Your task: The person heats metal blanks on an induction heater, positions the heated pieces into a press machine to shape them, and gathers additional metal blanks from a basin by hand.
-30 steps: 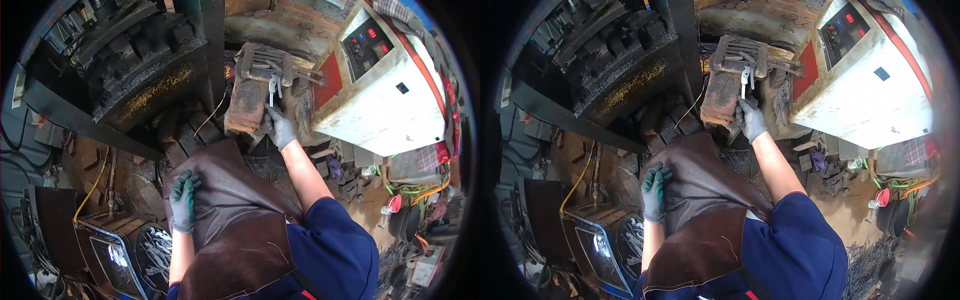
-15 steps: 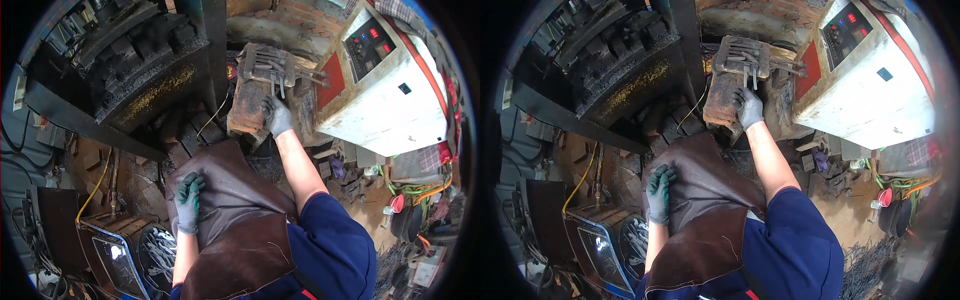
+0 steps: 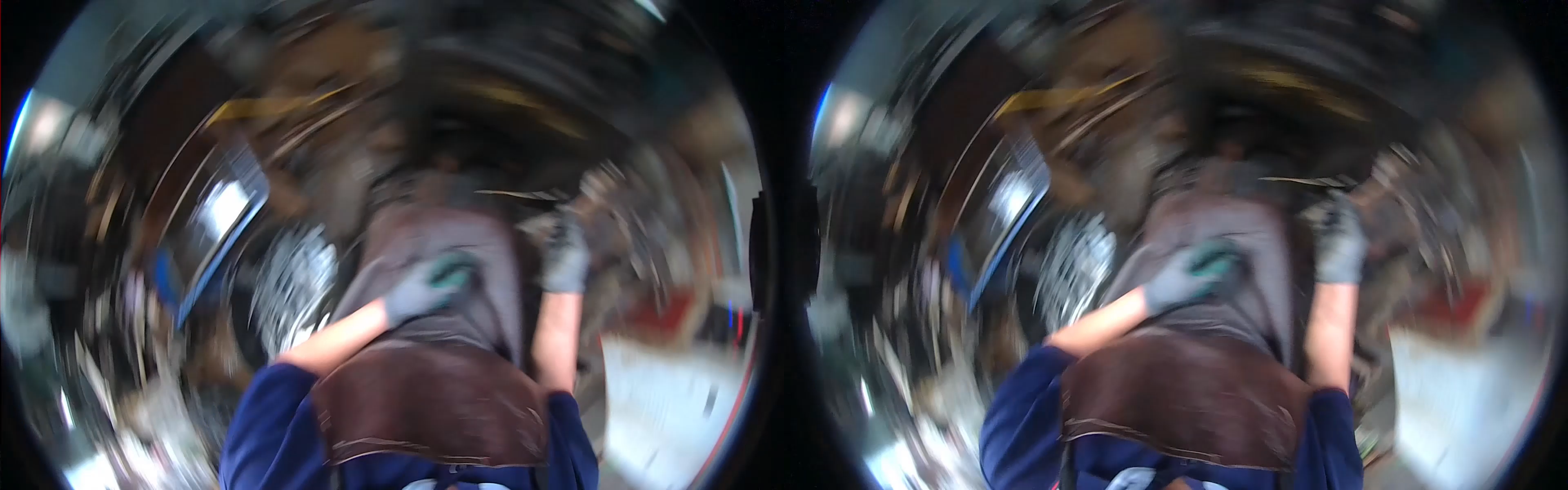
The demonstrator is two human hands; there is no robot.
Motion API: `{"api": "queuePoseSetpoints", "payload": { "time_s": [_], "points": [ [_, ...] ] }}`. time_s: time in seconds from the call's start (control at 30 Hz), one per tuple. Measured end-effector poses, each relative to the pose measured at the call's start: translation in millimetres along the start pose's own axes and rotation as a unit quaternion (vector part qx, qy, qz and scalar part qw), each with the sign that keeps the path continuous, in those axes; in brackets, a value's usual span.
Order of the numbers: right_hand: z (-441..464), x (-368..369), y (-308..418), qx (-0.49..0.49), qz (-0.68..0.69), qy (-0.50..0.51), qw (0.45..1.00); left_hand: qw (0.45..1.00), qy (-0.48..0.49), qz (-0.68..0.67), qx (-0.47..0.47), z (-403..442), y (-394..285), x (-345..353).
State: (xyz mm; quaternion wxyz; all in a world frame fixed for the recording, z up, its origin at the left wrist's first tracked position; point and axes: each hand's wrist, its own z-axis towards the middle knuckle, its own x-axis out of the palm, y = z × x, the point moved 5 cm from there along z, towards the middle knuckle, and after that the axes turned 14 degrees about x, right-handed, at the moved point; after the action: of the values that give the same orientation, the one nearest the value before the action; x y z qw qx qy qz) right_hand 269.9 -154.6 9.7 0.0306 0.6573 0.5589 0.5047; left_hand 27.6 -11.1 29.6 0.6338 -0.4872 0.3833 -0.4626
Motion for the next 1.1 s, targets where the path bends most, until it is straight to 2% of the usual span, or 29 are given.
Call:
{"api": "queuePoseSetpoints", "payload": {
  "time_s": [0.03, 0.07, 0.1, 0.17, 0.2, 0.27, 0.33, 0.4, 0.47, 0.5, 0.53, 0.6, 0.67, 0.73, 0.8, 0.83, 0.87, 0.9, 0.93, 1.0, 1.03, 1.07, 1.1],
  "points": [
    [0, 39, -9, 0.021, -0.114, 0.058, 0.992, 0.999, -0.019, 0.036, 0.014, -17, 5, -2],
    [3, 79, -18, 0.002, -0.231, 0.096, 0.968, 0.997, -0.018, 0.067, 0.026, -40, 8, -8],
    [2, 121, -40, -0.003, -0.292, 0.182, 0.939, 0.994, -0.07, 0.081, -0.002, -72, 1, -24],
    [-3, 189, -98, 0.085, -0.412, 0.259, 0.87, 0.996, -0.078, -0.041, -0.013, -101, -26, -39],
    [-16, 220, -134, 0.121, -0.468, 0.304, 0.821, 0.988, -0.099, 0.118, 0.006, -125, -42, -60],
    [-28, 252, -209, 0.228, -0.568, 0.35, 0.709, 0.947, -0.308, -0.09, -0.035, -183, -31, -76],
    [-15, 253, -294, 0.265, -0.625, 0.422, 0.6, 0.823, -0.479, -0.304, -0.037, -225, -35, -88],
    [1, 247, -364, 0.102, -0.749, 0.473, 0.452, 0.795, -0.555, -0.238, -0.066, -264, -25, -114],
    [-8, 256, -399, -0.001, -0.835, 0.448, 0.32, 0.784, -0.607, 0.042, -0.119, -311, 10, -143],
    [2, 242, -423, -0.055, -0.828, 0.467, 0.304, 0.75, -0.645, 0.072, -0.128, -337, 22, -154],
    [-4, 236, -438, -0.041, -0.826, 0.48, 0.291, 0.712, -0.681, 0.105, -0.139, -364, 31, -166],
    [-20, 212, -462, 0.017, -0.827, 0.528, 0.193, 0.663, -0.73, 0.092, -0.137, -407, 44, -174],
    [-51, 205, -470, 0.072, -0.815, 0.557, 0.143, 0.641, -0.745, 0.093, -0.16, -414, 37, -178],
    [-64, 196, -481, 0.066, -0.832, 0.546, 0.07, 0.647, -0.742, 0.069, -0.162, -412, 41, -180],
    [-70, 195, -485, 0.081, -0.836, 0.54, 0.049, 0.679, -0.703, 0.127, -0.166, -395, 42, -178],
    [-67, 195, -484, 0.07, -0.838, 0.536, 0.073, 0.718, -0.641, 0.178, -0.204, -377, 30, -175],
    [-67, 201, -481, 0.059, -0.841, 0.53, 0.097, 0.772, -0.503, 0.295, -0.252, -358, 20, -172],
    [-65, 209, -477, 0.06, -0.845, 0.521, 0.105, 0.827, -0.432, 0.23, -0.277, -339, 21, -166],
    [-60, 210, -476, 0.062, -0.846, 0.519, 0.103, 0.812, -0.256, 0.427, -0.306, -327, 27, -156],
    [-46, 217, -471, 0.055, -0.845, 0.492, 0.202, 0.794, -0.121, 0.443, -0.398, -322, 53, -142],
    [-40, 215, -472, 0.085, -0.846, 0.485, 0.205, 0.794, -0.119, 0.444, -0.397, -314, 57, -145],
    [-35, 215, -472, 0.085, -0.845, 0.485, 0.207, 0.754, -0.056, 0.493, -0.43, -307, 64, -147],
    [-33, 215, -469, 0.084, -0.836, 0.49, 0.233, 0.707, 0.007, 0.536, -0.461, -304, 67, -145]
  ]
}}
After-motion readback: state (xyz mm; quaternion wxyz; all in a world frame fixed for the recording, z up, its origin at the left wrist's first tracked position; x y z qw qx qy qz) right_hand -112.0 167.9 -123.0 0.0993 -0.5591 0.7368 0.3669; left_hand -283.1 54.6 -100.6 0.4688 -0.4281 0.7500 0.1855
